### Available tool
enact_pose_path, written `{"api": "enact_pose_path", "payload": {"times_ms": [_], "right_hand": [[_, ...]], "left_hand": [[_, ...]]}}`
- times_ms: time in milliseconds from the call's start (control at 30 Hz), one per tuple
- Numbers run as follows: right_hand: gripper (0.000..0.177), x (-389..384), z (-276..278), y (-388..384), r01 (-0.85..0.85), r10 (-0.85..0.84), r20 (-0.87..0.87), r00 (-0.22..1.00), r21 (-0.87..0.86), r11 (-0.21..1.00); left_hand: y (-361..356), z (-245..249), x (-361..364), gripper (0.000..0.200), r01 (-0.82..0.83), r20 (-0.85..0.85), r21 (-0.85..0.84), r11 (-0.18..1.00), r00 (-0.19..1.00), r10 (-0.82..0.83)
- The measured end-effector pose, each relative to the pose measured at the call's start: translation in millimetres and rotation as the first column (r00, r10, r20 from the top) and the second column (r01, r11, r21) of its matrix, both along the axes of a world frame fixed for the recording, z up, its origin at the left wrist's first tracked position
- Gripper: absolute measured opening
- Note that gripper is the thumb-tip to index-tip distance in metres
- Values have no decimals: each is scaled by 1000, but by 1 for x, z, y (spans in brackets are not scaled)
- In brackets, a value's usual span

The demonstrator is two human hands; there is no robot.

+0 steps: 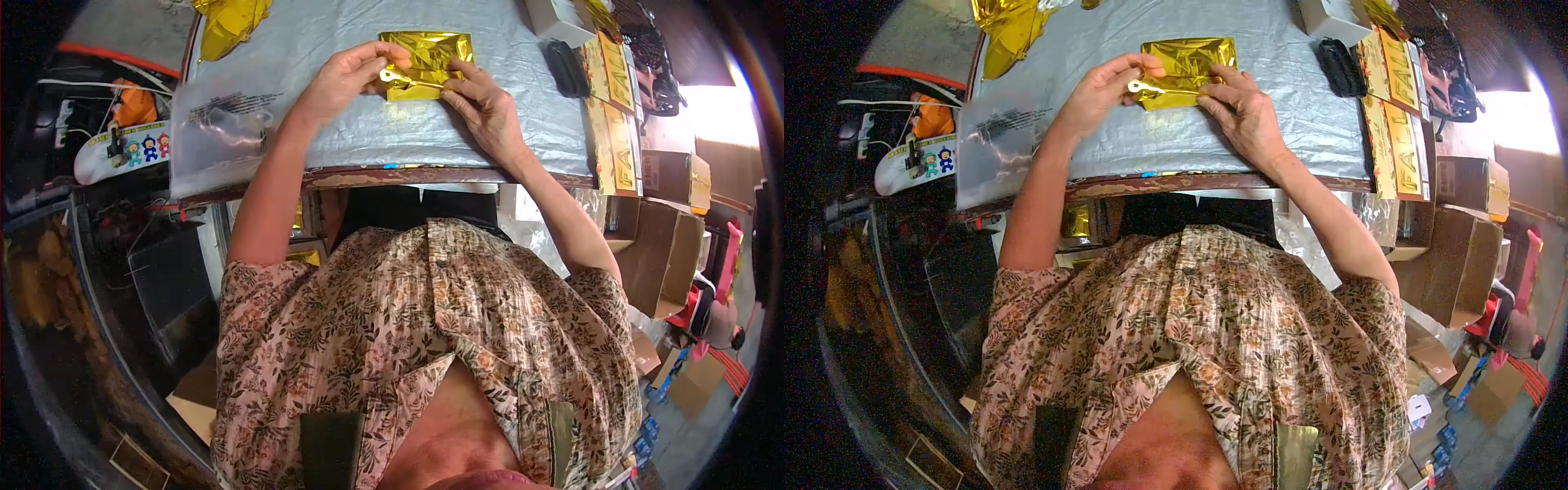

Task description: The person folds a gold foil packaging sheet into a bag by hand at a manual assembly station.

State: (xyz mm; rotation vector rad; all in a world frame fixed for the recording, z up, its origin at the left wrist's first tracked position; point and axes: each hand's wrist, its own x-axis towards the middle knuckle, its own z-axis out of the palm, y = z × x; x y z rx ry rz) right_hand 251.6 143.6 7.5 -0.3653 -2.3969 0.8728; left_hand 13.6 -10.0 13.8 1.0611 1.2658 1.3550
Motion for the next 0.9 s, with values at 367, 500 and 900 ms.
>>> {"api": "enact_pose_path", "payload": {"times_ms": [367, 500, 900], "right_hand": [[21, 0, 1, -1, -2, 2, 34, 999, 15, 1000], [22, -1, 0, -1, -3, 2, 28, 1000, 25, 1000], [22, -2, 5, -5, 27, -27, 42, 999, -12, 1000]], "left_hand": [[25, 26, 0, 40, 140, -210, 21, 990, 969, -133], [26, 25, 4, 38, 58, -185, 11, 998, 981, -55], [-13, 31, 10, 41, 84, -14, 65, 994, 996, -83]]}}
